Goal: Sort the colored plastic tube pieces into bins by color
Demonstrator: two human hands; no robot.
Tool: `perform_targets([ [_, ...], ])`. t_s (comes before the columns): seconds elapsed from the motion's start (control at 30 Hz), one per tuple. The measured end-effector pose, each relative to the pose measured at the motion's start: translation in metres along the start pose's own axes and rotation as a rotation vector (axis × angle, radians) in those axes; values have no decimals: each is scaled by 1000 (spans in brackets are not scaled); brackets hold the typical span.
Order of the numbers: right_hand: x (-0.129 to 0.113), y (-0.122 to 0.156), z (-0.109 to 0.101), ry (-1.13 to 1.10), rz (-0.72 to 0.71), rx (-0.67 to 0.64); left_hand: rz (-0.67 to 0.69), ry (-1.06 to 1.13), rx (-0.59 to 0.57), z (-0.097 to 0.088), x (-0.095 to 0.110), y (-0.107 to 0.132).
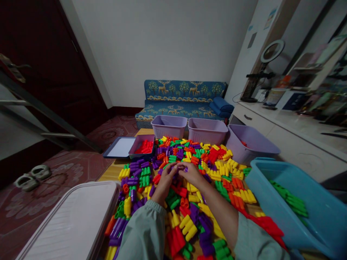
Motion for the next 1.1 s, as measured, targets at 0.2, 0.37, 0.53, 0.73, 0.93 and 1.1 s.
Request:
perform_targets([
  [0.2, 17, -22, -46, 582, 95, 111, -15, 9, 60, -1, -2, 0],
  [0.37, 35, -27, -81, 872, 220, 130, -28, 16, 56, -1, -4, -1],
  [0.53, 34, -16, -89, 945, 260, 186, -46, 29, 108, -1, -2, 0],
  [0.73, 25, 5, -99, 854, 487, 81, -59, 108, 131, -3, -3, -1],
  [0.93, 25, 20, -103, 850, 439, -77, 73, -119, 210, -3, -6, -6],
  [1.1, 30, 25, -92, 809, 230, -162, 335, -716, 307, 6, 11, -8],
])
Point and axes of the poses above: each hand's wrist, its own y-axis away from the middle knuckle, its own z-axis out of the palm, x = y × z, the point moved 2 cm from there along -y, towards the middle knuckle, and after that the axes turned 11 degrees about -z, right-handed, at the moved point
